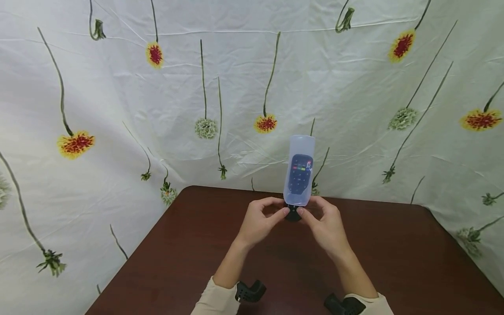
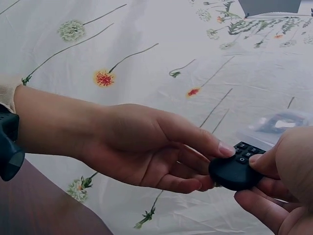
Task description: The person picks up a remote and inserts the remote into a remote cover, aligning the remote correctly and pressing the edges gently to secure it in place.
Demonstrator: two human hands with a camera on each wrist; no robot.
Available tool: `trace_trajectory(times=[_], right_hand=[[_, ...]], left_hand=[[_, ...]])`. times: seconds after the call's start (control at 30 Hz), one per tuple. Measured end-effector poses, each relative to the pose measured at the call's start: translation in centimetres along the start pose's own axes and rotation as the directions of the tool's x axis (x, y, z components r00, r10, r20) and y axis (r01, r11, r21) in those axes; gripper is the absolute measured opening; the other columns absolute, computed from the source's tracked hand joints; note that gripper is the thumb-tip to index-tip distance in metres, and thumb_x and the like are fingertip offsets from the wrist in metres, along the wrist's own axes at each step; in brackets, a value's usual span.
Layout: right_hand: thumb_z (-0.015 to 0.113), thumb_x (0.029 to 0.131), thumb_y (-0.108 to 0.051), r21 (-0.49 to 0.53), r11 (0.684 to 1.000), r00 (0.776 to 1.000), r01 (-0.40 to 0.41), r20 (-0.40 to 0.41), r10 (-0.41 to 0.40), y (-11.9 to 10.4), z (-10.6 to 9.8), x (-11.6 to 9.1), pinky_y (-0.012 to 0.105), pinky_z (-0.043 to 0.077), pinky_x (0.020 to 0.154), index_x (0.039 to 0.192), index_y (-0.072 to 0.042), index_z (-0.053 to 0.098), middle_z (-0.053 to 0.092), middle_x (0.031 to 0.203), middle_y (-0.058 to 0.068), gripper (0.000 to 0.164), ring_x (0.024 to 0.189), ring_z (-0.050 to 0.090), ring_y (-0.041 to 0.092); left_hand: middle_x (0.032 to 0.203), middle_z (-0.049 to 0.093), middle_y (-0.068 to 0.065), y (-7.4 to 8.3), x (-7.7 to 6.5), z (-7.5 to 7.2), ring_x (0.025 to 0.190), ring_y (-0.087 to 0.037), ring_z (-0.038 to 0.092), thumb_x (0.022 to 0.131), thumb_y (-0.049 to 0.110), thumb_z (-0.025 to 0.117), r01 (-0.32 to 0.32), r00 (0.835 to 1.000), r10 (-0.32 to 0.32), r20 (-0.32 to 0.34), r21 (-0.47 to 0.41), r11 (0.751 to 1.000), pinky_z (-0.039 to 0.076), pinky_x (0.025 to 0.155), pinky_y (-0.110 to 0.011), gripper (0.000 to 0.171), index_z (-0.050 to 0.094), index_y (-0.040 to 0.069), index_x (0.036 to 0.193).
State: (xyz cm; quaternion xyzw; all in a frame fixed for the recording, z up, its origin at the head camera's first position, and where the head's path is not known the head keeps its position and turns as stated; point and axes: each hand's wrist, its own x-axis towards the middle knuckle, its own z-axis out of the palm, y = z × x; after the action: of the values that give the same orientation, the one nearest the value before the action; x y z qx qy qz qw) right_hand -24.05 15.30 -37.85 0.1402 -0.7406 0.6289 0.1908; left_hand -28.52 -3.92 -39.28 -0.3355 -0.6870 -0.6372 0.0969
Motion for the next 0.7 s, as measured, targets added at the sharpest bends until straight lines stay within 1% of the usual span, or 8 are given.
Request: trace_trajectory(times=[0.1, 0.2, 0.33, 0.47, 0.63, 0.7], right_hand=[[0.072, 0.094, 0.007, 0.01, 1.0, 1.0, -0.003, -0.005, 0.003, 0.09, -0.1, 0.03, 0.039, 0.061, 0.076, 0.123, 0.007, 0.067, 0.07, 0.112, 0.021, 0.03, 0.097, 0.07, 0.024], [0.072, 0.094, 0.006, 0.011, 1.0, 1.0, -0.002, -0.003, 0.002, 0.09, -0.2, 0.05, 0.038, 0.061, 0.076, 0.124, 0.007, 0.067, 0.07, 0.113, 0.021, 0.031, 0.098, 0.07, 0.025], [0.072, 0.094, 0.005, 0.011, 1.0, 1.0, -0.002, 0.004, 0.001, -0.03, -0.32, 0.09, 0.037, 0.061, 0.076, 0.125, 0.007, 0.066, 0.07, 0.114, 0.02, 0.032, 0.099, 0.07, 0.025], [0.073, 0.094, 0.005, 0.027, 1.0, 1.0, 0.003, 0.014, -0.003, -0.08, -0.42, 0.09, 0.037, 0.061, 0.077, 0.125, 0.006, 0.067, 0.069, 0.115, 0.02, 0.032, 0.1, 0.07, 0.024], [0.074, 0.094, 0.001, 0.028, 0.999, 0.999, 0.026, 0.031, -0.027, -0.04, -0.7, 0.08, 0.039, 0.061, 0.079, 0.124, 0.005, 0.068, 0.07, 0.116, 0.018, 0.031, 0.1, 0.07, 0.025], [0.074, 0.094, 0.001, 0.022, 0.998, 0.997, 0.05, 0.049, -0.051, 0.04, -0.9, 0.04, 0.037, 0.06, 0.079, 0.127, 0.004, 0.066, 0.069, 0.118, 0.017, 0.034, 0.1, 0.07, 0.024]], left_hand=[[0.103, 0.074, -0.014, -0.09, 0.01, 0.29, 0.089, -0.021, 0.074, 0.093, 0.004, 0.077, 0.006, 1.0, -0.006, 0.009, 0.011, 1.0, 0.061, 0.077, -0.034, 0.022, 0.074, -0.005, 0.113], [0.101, 0.074, -0.016, -0.11, 0.01, 0.44, 0.089, -0.025, 0.075, 0.092, 0.003, 0.078, -0.002, 1.0, 0.002, 0.021, 0.017, 1.0, 0.061, 0.077, -0.034, 0.023, 0.074, -0.006, 0.113], [0.099, 0.074, -0.015, 0.04, 0.03, 0.5, 0.086, -0.021, 0.075, 0.092, 0.002, 0.078, -0.009, 1.0, 0.008, 0.019, 0.017, 1.0, 0.061, 0.076, -0.033, 0.021, 0.074, -0.007, 0.111], [0.1, 0.074, -0.015, 0.13, 0.02, 0.53, 0.085, -0.015, 0.073, 0.091, 0.0, 0.077, 0.006, 1.0, -0.006, 0.019, -0.012, 1.0, 0.061, 0.076, -0.034, 0.02, 0.073, -0.007, 0.11], [0.099, 0.074, -0.015, 0.14, 0.03, 0.58, 0.086, -0.015, 0.072, 0.092, -0.001, 0.076, 0.014, 1.0, -0.013, 0.018, -0.063, 0.998, 0.061, 0.077, -0.034, 0.019, 0.073, -0.009, 0.108], [0.099, 0.074, -0.015, 0.14, 0.04, 0.55, 0.086, -0.015, 0.072, 0.091, -0.001, 0.076, 0.019, 1.0, -0.018, 0.015, -0.078, 0.997, 0.061, 0.077, -0.034, 0.018, 0.073, -0.009, 0.107]])
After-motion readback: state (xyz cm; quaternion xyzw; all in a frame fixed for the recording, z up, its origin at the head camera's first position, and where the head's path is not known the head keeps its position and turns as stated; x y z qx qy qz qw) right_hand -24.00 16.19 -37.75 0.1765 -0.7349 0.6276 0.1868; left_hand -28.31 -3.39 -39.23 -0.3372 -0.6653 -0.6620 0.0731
